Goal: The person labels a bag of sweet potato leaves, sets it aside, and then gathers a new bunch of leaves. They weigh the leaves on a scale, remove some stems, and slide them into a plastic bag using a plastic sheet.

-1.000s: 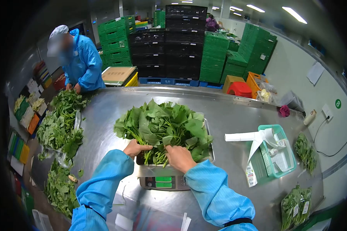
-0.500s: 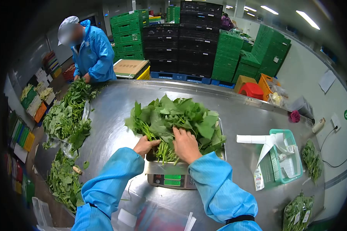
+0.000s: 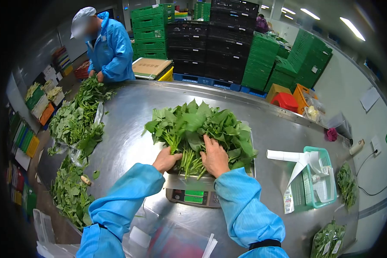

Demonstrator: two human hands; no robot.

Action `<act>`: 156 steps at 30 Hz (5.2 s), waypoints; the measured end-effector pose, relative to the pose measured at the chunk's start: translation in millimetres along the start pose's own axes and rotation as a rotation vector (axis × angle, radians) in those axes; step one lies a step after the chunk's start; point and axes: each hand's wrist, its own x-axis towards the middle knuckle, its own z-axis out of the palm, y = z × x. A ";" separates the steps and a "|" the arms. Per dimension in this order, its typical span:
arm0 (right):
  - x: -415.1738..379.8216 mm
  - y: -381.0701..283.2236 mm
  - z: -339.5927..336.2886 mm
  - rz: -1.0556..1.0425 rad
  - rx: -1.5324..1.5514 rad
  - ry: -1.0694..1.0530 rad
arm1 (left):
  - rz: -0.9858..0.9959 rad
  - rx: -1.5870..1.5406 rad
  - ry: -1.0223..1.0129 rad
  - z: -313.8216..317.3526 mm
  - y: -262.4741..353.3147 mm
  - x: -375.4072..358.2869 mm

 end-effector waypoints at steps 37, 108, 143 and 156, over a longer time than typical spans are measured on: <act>-1.3 12.0 -2.1 0.023 0.156 0.047 | -0.039 0.385 0.002 -18.4 33.6 11.5; 8.8 -75.2 -59.6 0.342 1.654 0.157 | 0.119 -0.847 0.007 -39.2 111.0 -57.9; -24.3 22.5 34.9 0.817 0.931 0.342 | -0.122 -0.823 0.319 -220.3 -63.0 -155.0; -113.6 -18.0 -83.9 0.604 0.834 0.002 | -0.166 -0.759 0.313 -211.2 -102.9 -200.1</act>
